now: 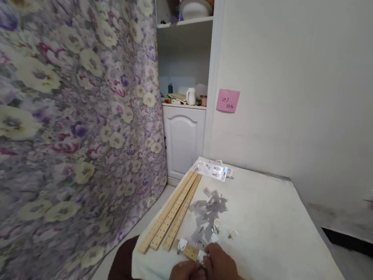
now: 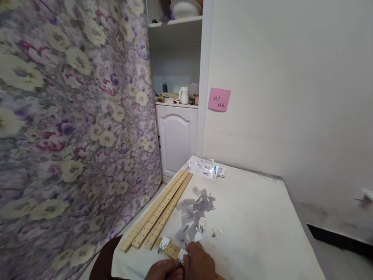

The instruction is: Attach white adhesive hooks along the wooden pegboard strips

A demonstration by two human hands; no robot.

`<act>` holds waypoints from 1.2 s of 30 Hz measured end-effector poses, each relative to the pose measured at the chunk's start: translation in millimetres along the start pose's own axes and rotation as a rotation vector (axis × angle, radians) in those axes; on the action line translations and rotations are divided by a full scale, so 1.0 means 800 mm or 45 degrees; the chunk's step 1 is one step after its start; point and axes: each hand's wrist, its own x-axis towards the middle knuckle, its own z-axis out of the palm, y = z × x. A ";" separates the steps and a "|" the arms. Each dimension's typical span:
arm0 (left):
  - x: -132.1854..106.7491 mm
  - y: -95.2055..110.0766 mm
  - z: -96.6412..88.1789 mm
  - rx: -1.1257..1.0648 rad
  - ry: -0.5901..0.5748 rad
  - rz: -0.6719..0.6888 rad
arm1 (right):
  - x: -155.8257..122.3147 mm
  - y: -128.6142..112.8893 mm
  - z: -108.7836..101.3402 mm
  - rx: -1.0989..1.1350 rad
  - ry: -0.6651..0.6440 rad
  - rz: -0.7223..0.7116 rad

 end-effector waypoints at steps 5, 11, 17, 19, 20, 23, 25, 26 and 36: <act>0.000 -0.001 0.002 0.081 0.048 0.008 | 0.002 0.002 0.000 0.022 0.018 -0.010; -0.001 -0.001 0.000 0.074 0.034 0.017 | 0.003 0.002 0.001 0.040 0.018 0.008; 0.006 -0.005 -0.005 0.066 0.026 0.019 | 0.000 0.001 -0.001 0.052 0.002 0.013; 0.008 -0.007 -0.006 0.072 0.012 0.030 | -0.001 0.000 -0.002 0.048 0.013 0.008; 0.009 -0.008 -0.007 0.078 0.008 0.028 | 0.000 0.000 -0.002 0.046 0.019 0.001; 0.010 -0.009 -0.008 0.095 -0.005 0.021 | 0.001 0.001 -0.001 0.046 0.011 -0.025; 0.011 -0.009 -0.009 0.102 -0.005 0.030 | 0.002 0.002 0.001 0.060 -0.005 -0.041; 0.010 -0.009 -0.009 0.101 -0.010 0.039 | 0.002 0.003 0.002 0.071 -0.006 -0.052; 0.003 -0.004 -0.004 0.091 0.030 0.036 | -0.008 -0.002 0.001 0.108 0.041 -0.127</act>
